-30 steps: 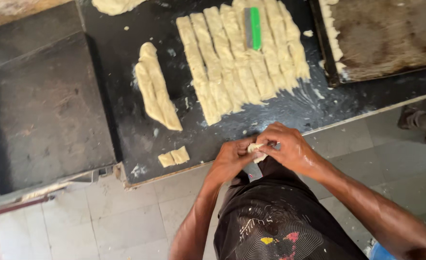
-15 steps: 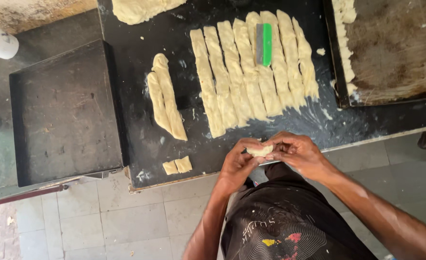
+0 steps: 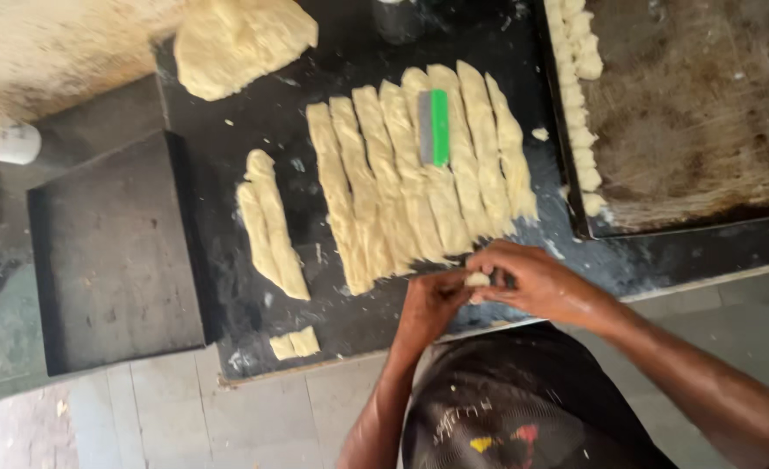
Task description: The person cuts long strips of dough into smaller portions using a green plastic scraper and places the portions onto a metal baking sheet.
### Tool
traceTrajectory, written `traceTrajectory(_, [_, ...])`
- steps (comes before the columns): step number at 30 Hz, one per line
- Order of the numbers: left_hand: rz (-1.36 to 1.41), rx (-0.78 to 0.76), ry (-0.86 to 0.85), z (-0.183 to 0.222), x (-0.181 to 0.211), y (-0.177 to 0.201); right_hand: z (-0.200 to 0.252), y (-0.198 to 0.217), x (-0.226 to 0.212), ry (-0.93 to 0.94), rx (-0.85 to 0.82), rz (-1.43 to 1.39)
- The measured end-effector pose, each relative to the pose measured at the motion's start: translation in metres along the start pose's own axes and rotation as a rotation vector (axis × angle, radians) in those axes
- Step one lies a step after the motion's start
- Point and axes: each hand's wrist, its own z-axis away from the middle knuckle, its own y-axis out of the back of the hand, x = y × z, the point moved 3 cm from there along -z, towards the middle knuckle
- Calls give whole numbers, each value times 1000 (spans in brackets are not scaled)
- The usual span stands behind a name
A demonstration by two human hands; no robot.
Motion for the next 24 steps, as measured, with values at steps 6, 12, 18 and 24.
traceTrajectory(6, [751, -175, 368, -40, -6, -45, 29, 21, 33, 580, 418, 345])
traceTrajectory(12, [445, -149, -124, -107, 60, -75, -1, 106, 83, 368, 486, -295])
traceTrajectory(18, [118, 304, -209, -131, 108, 2, 13, 218, 102, 688, 492, -766])
traceTrajectory(24, [-213, 623, 25, -46, 52, 86, -75, 235, 126, 289, 629, 546])
